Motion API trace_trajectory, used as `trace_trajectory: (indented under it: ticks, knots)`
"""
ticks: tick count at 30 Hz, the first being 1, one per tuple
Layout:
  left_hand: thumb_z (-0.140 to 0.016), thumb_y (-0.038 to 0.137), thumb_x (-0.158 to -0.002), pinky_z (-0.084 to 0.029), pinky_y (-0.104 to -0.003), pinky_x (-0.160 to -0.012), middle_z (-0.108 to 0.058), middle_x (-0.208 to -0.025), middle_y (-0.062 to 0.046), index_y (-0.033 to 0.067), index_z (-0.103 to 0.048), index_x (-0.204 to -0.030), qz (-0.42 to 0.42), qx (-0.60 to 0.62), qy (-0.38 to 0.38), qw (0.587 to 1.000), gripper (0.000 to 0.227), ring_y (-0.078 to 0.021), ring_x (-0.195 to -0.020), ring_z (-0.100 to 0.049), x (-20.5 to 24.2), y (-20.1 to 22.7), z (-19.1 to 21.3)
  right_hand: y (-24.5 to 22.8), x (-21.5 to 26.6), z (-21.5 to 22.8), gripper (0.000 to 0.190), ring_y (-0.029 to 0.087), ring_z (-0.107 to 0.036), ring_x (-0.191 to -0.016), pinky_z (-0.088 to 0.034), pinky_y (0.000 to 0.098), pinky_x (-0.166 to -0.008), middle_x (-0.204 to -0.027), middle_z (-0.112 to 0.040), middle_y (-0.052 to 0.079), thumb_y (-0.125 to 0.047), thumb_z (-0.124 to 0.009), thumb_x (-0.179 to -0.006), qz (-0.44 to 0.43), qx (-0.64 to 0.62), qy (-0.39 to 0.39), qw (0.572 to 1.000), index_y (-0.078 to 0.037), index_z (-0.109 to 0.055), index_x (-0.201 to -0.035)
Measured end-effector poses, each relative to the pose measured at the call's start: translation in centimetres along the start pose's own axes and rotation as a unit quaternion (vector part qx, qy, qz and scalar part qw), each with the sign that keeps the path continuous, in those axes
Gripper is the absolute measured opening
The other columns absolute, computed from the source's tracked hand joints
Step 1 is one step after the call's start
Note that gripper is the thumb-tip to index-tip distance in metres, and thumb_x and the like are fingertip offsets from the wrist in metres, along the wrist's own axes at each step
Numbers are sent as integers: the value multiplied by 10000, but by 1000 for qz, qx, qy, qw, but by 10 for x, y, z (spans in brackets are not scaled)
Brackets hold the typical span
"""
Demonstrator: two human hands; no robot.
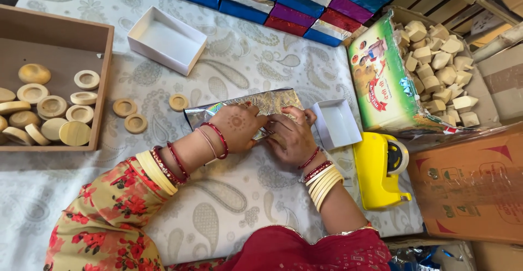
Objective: The person places small wooden discs into a white box, then wraps the box in silver foil and seals it with tape using a yellow tape dispenser.
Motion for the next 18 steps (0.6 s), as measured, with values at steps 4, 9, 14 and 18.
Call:
trace_trajectory:
  ticks: [4,9,14,18]
  knots:
    - [-740,367,-812,-569,-474,-788,-669,-1099,-151,157,-710,-1093,-18,22,12,1000,352,-358,-968,-691,-6,-1,-1,21,14,12,301,269,-449,-1276,-251,517,-1025,-1250,-669,12,-345,-790,-801,10,47,12,999,-136,-735,-1010]
    - [-758,318,-783,-566,-440,-847,-659,-1124,-163,130,-726,-1053,-20,6,-20,1000,330,-335,-1046,-669,-7,-1,-9,61,63,104,241,354,-521,-1267,-353,484,-1137,-1222,-665,50,-249,-762,-896,-206,186,153,948,-136,-732,-1107]
    - [-731,267,-777,-500,-466,-955,-619,-1192,-147,130,-745,-1014,-14,21,-32,999,274,-333,-1122,-621,-4,6,3,100,182,153,203,349,-614,-1090,-436,475,-972,-1095,-710,102,-257,-718,-971,-422,220,122,871,-117,-752,-1113]
    - [-702,268,-765,-376,-559,-1137,-635,-1277,-62,213,-767,-821,-58,-128,116,983,102,-262,-1189,-607,-6,10,-3,136,286,150,262,333,-678,-951,-504,439,-842,-1022,-718,163,-294,-656,-1011,-586,129,36,799,-73,-761,-1107]
Point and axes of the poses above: each hand's wrist, its own x-axis away from the middle knuckle, its own z-axis out of the back of the hand, y = z × x, the point moved 4 cm from there along -x, towards the middle knuckle
